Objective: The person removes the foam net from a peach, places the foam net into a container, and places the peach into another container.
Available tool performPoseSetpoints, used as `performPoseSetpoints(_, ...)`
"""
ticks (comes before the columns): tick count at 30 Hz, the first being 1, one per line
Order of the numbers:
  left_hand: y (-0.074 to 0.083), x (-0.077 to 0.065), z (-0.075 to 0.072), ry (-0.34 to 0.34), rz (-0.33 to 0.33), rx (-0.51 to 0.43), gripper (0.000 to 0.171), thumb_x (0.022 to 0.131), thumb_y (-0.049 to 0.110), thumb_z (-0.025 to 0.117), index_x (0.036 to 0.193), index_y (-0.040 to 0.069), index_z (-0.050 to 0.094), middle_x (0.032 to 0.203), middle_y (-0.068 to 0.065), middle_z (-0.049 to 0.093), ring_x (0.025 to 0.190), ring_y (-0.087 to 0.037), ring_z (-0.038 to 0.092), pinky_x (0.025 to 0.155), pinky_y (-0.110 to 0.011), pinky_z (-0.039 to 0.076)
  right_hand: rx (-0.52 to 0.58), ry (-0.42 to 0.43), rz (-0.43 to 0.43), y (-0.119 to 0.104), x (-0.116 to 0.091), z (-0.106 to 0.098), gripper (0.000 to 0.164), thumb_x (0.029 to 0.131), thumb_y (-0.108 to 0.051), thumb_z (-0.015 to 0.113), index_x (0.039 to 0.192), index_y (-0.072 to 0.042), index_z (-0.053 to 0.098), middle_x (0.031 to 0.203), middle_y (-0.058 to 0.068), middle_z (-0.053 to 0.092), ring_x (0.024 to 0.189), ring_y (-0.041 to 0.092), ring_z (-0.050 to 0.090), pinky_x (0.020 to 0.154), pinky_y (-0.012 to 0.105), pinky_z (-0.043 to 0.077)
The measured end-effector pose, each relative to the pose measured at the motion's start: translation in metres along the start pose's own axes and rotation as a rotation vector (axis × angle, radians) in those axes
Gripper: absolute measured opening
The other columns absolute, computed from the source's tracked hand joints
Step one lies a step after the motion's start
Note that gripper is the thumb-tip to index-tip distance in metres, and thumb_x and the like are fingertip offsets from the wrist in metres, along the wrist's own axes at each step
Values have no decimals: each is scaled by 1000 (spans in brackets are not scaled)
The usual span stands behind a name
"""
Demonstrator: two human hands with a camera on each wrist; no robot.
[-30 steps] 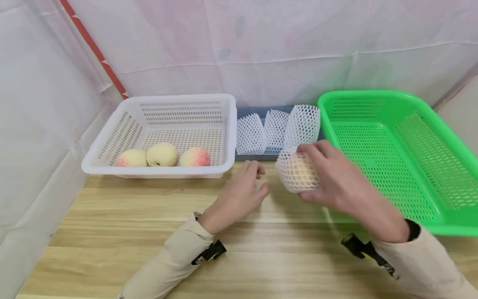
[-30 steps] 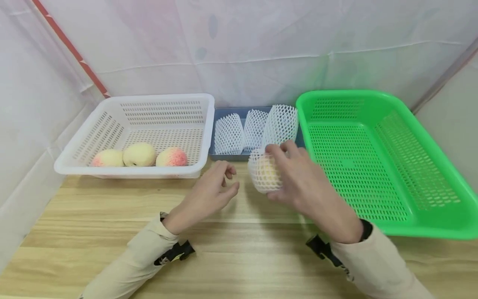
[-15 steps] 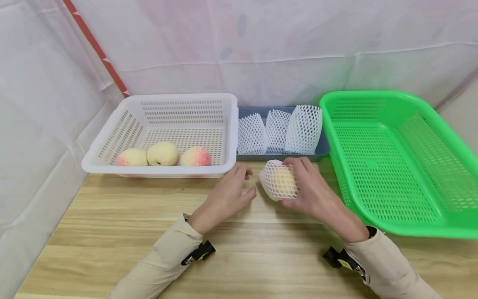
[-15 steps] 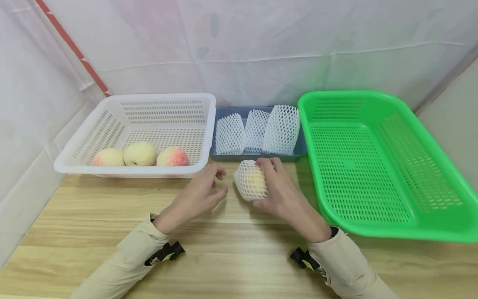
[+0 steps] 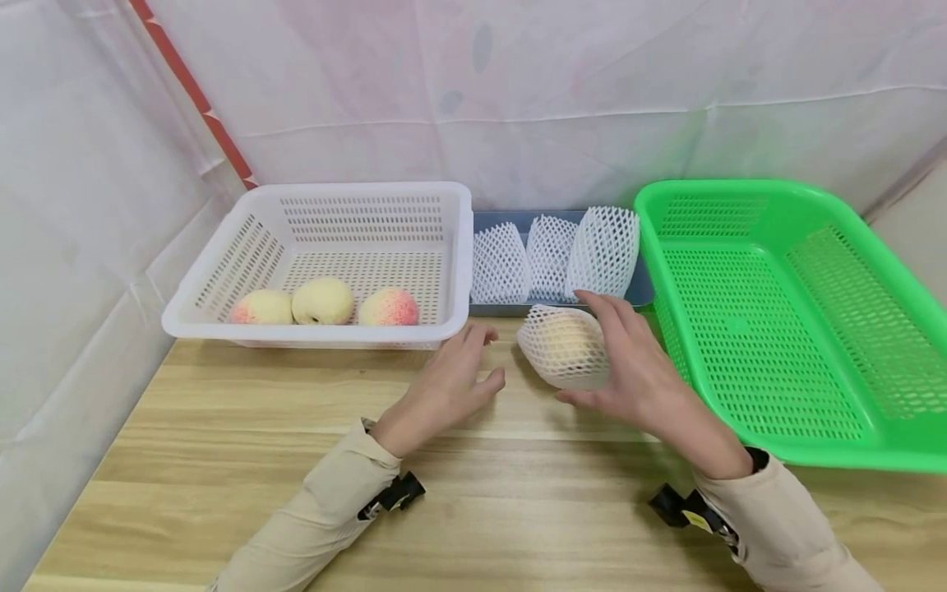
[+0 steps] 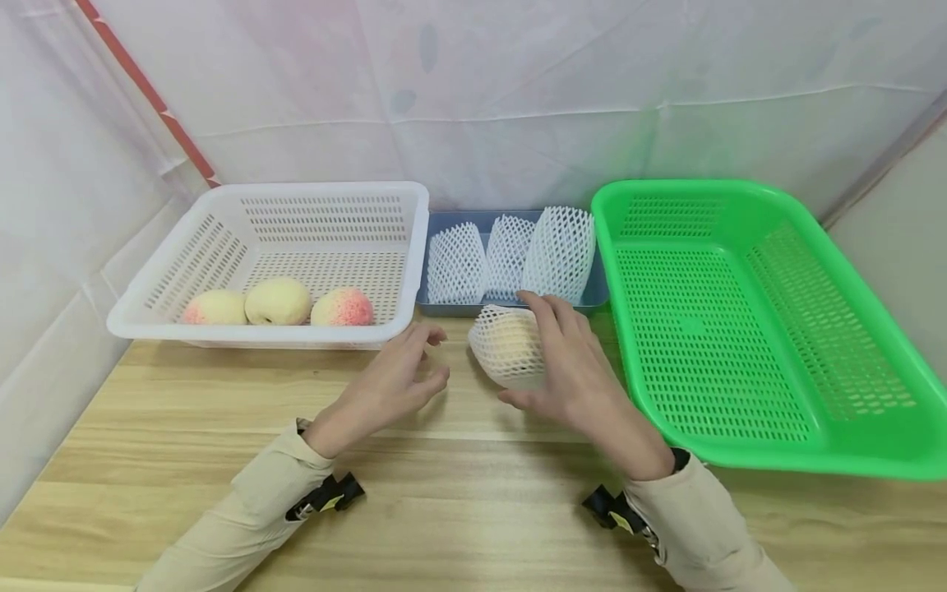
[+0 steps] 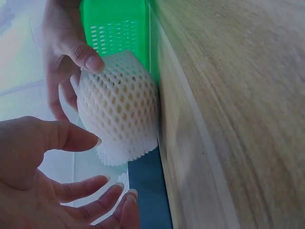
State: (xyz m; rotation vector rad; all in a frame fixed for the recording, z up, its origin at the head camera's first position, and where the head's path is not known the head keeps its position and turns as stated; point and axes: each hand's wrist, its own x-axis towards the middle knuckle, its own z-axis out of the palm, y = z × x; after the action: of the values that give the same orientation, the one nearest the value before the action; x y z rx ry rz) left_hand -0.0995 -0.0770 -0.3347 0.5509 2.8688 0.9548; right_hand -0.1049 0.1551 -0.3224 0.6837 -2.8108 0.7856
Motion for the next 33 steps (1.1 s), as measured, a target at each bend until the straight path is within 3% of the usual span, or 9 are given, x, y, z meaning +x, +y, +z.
performPoseSetpoints(10,0,-1,-2,-13,-26,-20,42,90,18,61,128,1,50,127,-13,55,120,-28,52,102,-40,43,-9,3,29,1,0,-1,110,56,-23,94,144,-2,31,138,25,39,121,46,40,96,63,39)
performPoseSetpoints(21,2,0,-3,-32,-41,-21,43,91,19,61,129,3,49,129,-10,53,121,-26,51,102,-38,43,-88,-29,126,5,-1,2,111,56,-16,92,145,1,28,137,32,36,120,53,39,92,69,39)
performPoseSetpoints(27,4,0,-1,-50,-18,-14,44,90,20,62,129,2,51,132,-10,49,120,-26,50,103,-39,42,-99,-5,148,12,0,9,95,60,-12,89,138,3,37,129,33,42,106,51,50,78,64,50)
performPoseSetpoints(33,8,-3,-2,-58,6,-6,45,90,21,62,130,3,50,135,-11,46,123,-25,48,104,-38,41,-70,17,145,12,0,9,92,54,-14,87,134,-2,44,126,27,45,104,44,50,75,60,52)
